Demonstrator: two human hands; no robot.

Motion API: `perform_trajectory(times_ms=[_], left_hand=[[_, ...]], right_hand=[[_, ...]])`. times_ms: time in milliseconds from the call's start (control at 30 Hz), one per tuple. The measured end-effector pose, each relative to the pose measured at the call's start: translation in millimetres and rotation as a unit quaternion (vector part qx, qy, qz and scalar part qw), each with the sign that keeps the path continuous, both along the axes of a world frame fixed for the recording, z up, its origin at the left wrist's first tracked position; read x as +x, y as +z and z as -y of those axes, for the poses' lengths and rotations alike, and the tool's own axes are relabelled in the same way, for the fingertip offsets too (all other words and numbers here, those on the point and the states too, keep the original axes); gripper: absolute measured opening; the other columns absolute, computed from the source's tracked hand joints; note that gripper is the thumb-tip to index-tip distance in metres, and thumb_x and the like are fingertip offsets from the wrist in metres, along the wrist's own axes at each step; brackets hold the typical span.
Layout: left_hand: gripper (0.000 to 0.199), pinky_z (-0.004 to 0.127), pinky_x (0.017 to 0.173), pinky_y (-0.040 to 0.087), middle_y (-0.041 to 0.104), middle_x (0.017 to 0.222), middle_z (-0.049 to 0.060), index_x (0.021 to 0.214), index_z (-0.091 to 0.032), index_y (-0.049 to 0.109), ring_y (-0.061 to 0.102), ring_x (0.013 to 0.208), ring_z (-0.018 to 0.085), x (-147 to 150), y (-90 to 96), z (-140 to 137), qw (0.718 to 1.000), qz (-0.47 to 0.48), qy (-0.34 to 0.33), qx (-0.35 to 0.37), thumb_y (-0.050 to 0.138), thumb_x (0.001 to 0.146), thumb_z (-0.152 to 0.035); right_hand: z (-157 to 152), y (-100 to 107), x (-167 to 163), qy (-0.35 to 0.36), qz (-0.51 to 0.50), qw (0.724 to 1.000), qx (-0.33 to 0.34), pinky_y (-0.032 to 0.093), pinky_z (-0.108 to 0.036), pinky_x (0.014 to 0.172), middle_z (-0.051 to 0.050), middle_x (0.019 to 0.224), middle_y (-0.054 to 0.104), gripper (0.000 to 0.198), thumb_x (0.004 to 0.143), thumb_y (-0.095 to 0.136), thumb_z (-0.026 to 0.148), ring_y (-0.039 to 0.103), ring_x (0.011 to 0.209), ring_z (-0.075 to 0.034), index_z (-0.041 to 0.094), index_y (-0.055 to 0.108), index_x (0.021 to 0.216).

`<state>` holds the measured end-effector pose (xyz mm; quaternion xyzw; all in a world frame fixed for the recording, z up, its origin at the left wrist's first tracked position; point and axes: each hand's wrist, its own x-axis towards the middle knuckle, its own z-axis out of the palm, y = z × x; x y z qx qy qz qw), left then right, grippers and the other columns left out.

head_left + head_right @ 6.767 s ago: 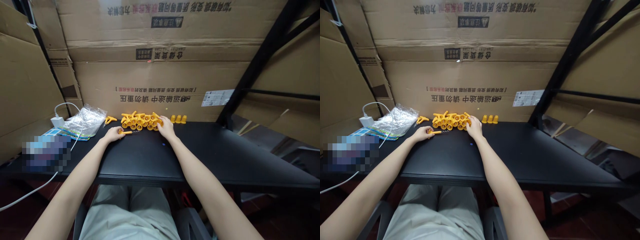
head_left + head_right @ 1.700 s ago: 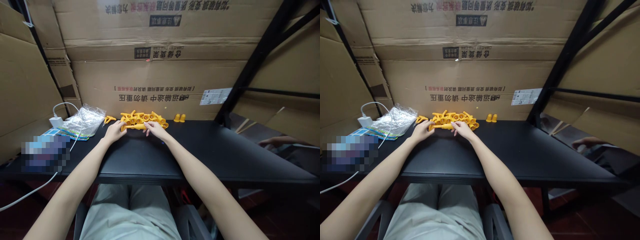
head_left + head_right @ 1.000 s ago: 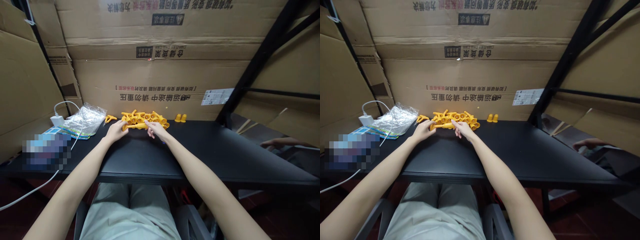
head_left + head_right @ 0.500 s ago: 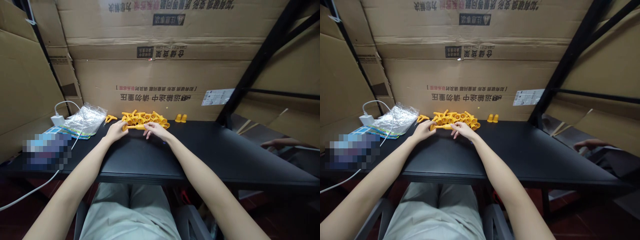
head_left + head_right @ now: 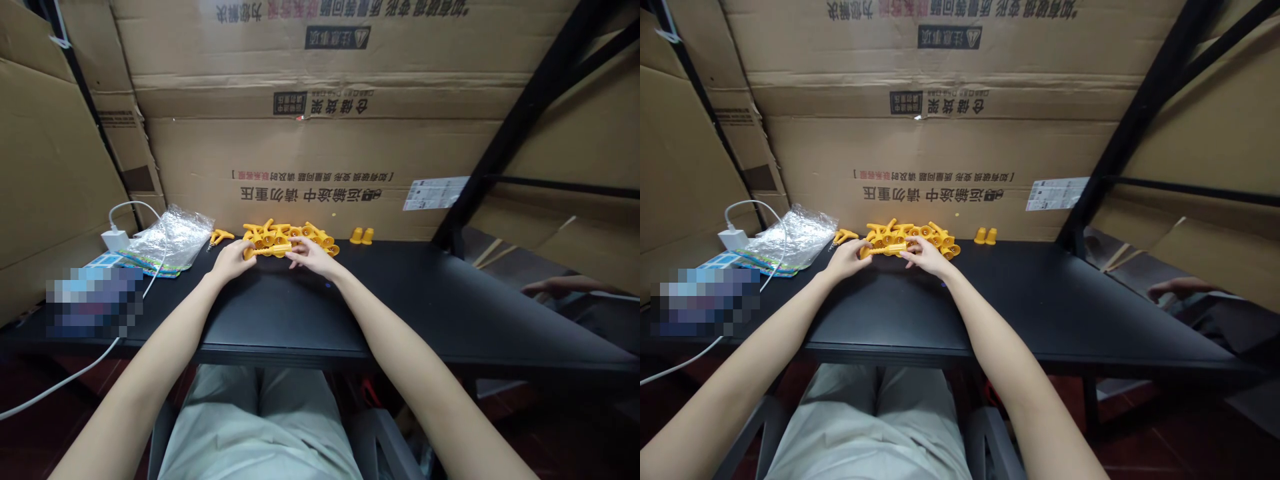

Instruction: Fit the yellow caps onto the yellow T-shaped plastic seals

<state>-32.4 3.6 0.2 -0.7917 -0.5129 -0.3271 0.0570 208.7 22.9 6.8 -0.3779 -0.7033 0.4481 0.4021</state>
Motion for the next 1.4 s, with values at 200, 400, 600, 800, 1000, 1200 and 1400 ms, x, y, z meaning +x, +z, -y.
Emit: perform_trajectory(times_ms=[200,400,600,800,1000,1200,1400], left_hand=[[0.023,0.028,0.074,0.045,0.064,0.088,0.004,0.096,-0.021,0.064,0.059,0.08,0.018,0.3,2.0,2.9,1.0,-0.009,0.009,0.019,0.059,0.074,-0.025],[0.022,0.029,0.076,0.045,0.064,0.089,0.004,0.096,-0.021,0.062,0.06,0.082,0.019,2.9,4.1,5.9,1.0,-0.009,0.013,0.027,0.06,0.075,-0.024],[0.022,0.029,0.074,0.045,0.063,0.09,0.003,0.096,-0.021,0.061,0.059,0.083,0.019,3.0,2.7,4.1,1.0,0.006,0.005,0.017,0.061,0.077,-0.03],[0.023,0.029,0.074,0.045,0.063,0.088,0.003,0.097,-0.021,0.06,0.058,0.08,0.018,1.3,0.9,2.3,1.0,0.001,0.006,0.012,0.062,0.078,-0.033],[0.024,0.028,0.073,0.044,0.062,0.087,0.003,0.097,-0.02,0.06,0.057,0.079,0.017,-0.5,-0.2,1.9,1.0,-0.001,0.0,0.013,0.063,0.078,-0.035],[0.024,0.027,0.071,0.042,0.062,0.085,0.002,0.095,-0.02,0.06,0.057,0.077,0.016,0.4,0.5,3.9,1.0,-0.005,0.004,0.021,0.064,0.078,-0.037],[0.023,0.026,0.071,0.042,0.062,0.088,0.003,0.095,-0.02,0.06,0.059,0.08,0.017,4.4,1.8,6.3,0.999,-0.008,0.0,0.035,0.065,0.078,-0.036]], right_hand=[[-4.4,-3.9,3.2,0.024,-0.01,1.0,0.017,0.054,-0.028,0.058,-0.002,0.07,0.07,0.039,0.072,0.074,0.05,0.064,0.051,-0.014,0.017,0.056,0.082],[1.5,-0.4,-2.2,0.009,-0.02,1.0,-0.007,0.047,-0.024,0.045,-0.003,0.056,0.065,0.05,0.072,0.066,0.064,0.059,0.041,-0.013,0.017,0.052,0.068],[0.8,0.4,-5.2,-0.036,-0.005,0.999,-0.033,0.047,-0.023,0.048,-0.005,0.067,0.069,0.037,0.085,0.059,0.052,0.061,0.044,-0.011,0.015,0.056,0.081],[-2.5,-2.6,-0.5,-0.021,0.006,1.0,-0.001,0.053,-0.026,0.065,-0.006,0.095,0.07,0.042,0.081,0.069,0.03,0.068,0.067,-0.013,0.018,0.053,0.117],[-8.5,-9.9,1.0,-0.007,-0.008,1.0,0.015,0.056,-0.033,0.073,-0.004,0.087,0.069,0.042,0.073,0.075,0.033,0.068,0.062,-0.015,0.016,0.056,0.107],[-5.3,-7.3,-0.7,-0.013,-0.041,0.999,0.007,0.056,-0.03,0.068,-0.004,0.077,0.073,0.038,0.069,0.079,0.04,0.067,0.057,-0.015,0.016,0.062,0.093],[1.6,-2.8,-6.6,-0.05,-0.006,0.997,-0.052,0.05,-0.023,0.05,-0.007,0.059,0.07,0.043,0.08,0.064,0.054,0.064,0.046,-0.014,0.014,0.058,0.065]])
